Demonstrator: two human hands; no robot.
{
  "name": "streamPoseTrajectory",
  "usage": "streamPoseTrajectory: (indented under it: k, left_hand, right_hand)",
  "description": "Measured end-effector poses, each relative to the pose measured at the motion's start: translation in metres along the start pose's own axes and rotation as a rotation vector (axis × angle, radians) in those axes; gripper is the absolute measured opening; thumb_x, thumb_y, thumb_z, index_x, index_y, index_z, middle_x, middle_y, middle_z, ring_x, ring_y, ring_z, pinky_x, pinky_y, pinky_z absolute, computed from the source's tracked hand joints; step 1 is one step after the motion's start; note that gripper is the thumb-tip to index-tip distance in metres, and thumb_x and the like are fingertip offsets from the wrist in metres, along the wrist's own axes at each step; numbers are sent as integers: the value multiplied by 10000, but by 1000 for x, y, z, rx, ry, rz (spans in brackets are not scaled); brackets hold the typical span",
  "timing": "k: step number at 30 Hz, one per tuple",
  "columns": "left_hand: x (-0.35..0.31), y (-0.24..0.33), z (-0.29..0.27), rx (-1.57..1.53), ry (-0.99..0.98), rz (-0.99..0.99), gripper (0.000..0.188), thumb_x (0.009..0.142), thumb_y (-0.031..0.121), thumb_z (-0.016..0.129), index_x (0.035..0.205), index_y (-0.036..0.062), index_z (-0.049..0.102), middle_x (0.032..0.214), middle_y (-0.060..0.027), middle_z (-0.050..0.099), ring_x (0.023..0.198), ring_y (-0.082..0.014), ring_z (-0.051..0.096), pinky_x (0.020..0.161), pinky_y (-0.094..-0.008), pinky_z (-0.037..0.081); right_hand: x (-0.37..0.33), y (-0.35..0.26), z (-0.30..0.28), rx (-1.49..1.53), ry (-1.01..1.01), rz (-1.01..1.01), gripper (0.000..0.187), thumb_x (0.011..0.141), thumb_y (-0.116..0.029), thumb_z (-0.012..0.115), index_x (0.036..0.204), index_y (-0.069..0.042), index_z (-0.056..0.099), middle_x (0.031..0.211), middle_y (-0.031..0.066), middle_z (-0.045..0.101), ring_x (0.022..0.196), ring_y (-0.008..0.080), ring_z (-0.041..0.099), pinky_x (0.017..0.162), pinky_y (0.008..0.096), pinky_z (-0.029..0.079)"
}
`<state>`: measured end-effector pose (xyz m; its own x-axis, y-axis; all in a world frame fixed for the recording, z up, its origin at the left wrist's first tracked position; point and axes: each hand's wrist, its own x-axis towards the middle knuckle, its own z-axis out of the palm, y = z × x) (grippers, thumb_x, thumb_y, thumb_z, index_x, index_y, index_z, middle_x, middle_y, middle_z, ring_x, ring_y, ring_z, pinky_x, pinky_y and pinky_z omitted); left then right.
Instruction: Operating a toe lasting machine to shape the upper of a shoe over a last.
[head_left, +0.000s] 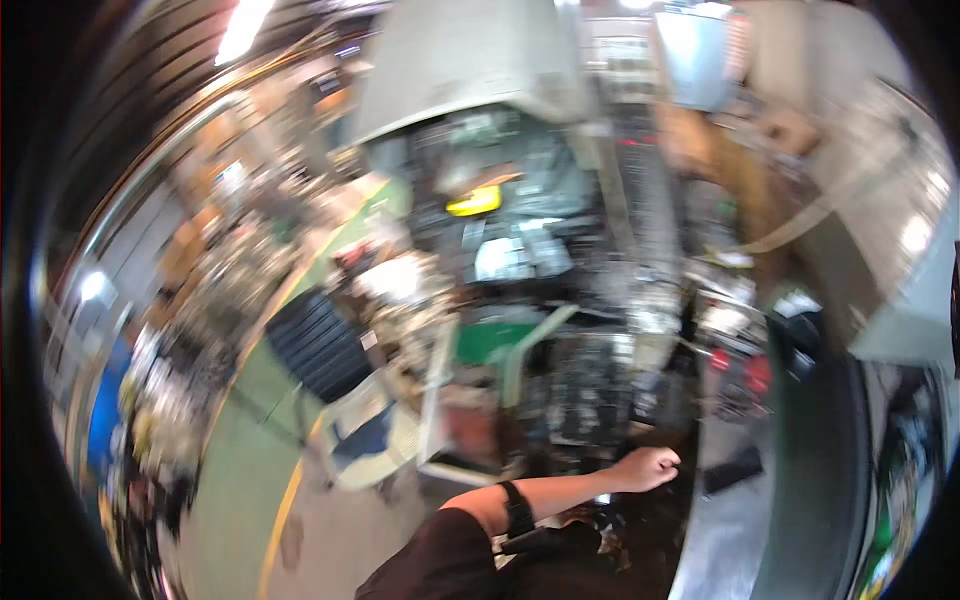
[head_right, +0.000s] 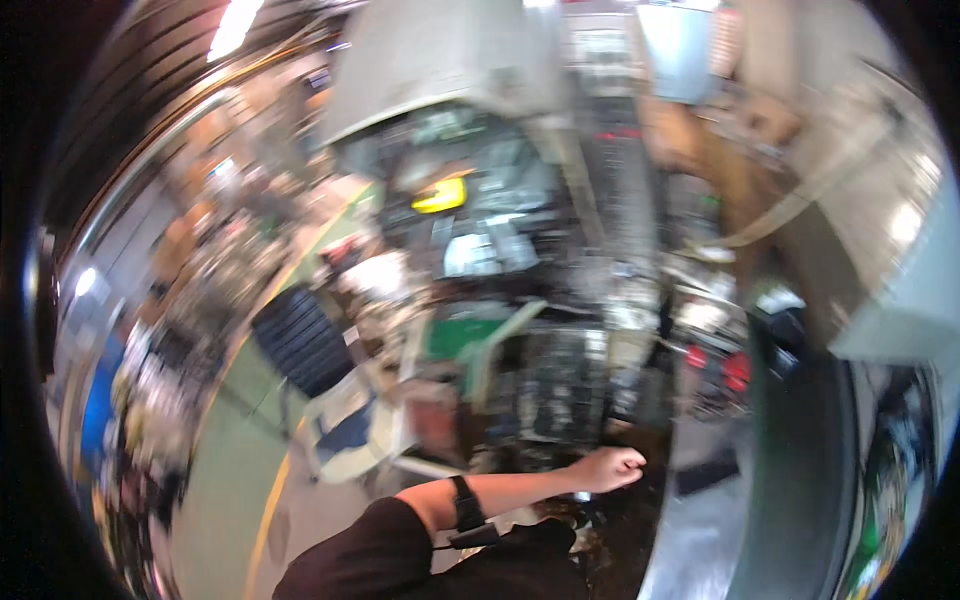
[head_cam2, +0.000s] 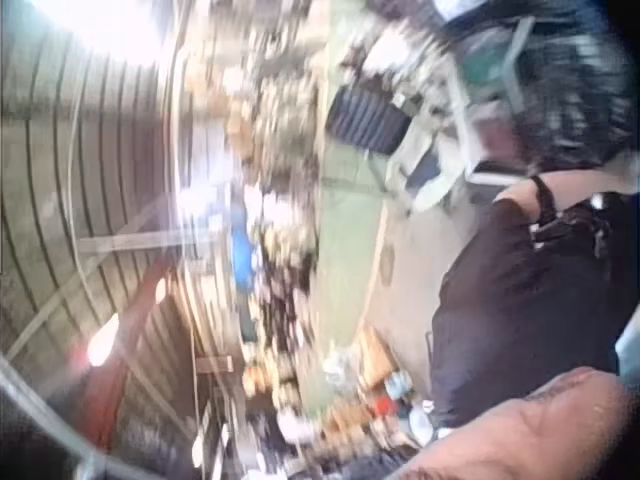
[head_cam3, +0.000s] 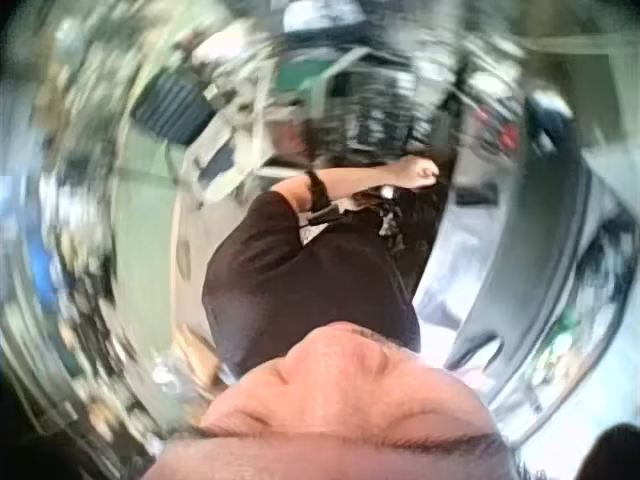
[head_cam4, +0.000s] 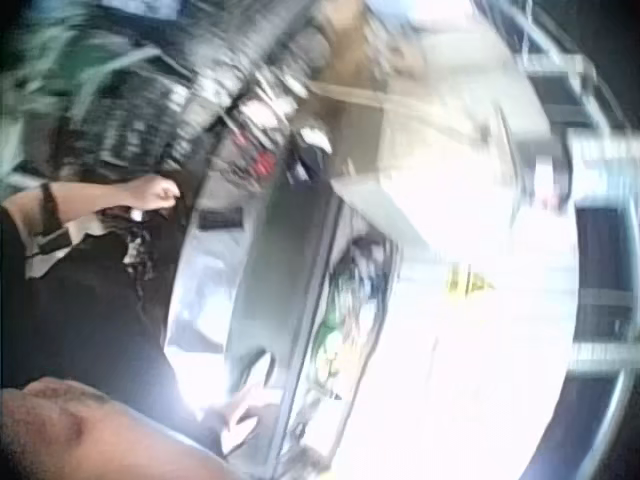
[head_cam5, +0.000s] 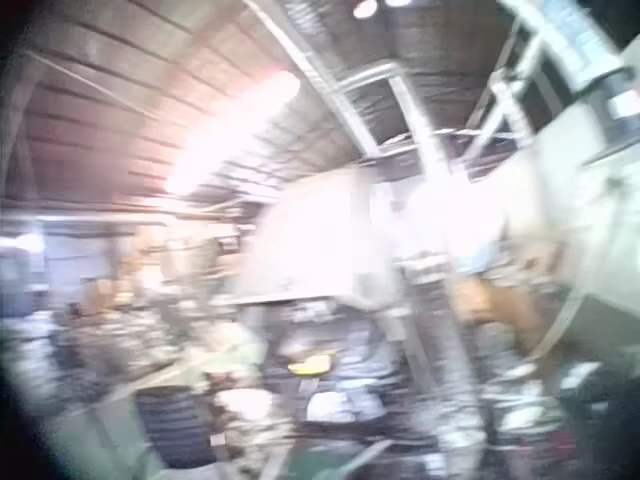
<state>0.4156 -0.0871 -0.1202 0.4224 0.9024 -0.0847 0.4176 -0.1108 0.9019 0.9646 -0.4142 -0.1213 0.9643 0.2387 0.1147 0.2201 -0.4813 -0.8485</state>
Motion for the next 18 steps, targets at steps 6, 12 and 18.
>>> streamPoseTrajectory:
  k: [6,12,18]
  left_hand:
    - [149,90,74,138,-251,318,425,916,186,699,1313,61,614,982,-129,758,850,-233,737,792,-330,574]
    - [358,109,134,380,-267,486,681,805,189,773,1393,-3,487,1307,-294,585,1219,-442,572,1038,-484,476]
    - [537,-34,38,779,8,955,689,836,304,734,1437,60,501,1392,-208,577,1261,-366,566,1081,-483,430]
  right_hand:
    - [-77,-23,146,66,-577,-186,546,867,86,552,1398,-40,548,953,148,730,848,206,710,784,327,576]
    - [-130,-150,153,-38,-986,-125,421,966,-90,648,1356,21,534,1041,143,761,932,184,738,833,337,576]
    - [-103,-180,179,313,-789,307,546,969,-161,690,1440,11,474,1088,191,736,991,219,714,927,357,565]
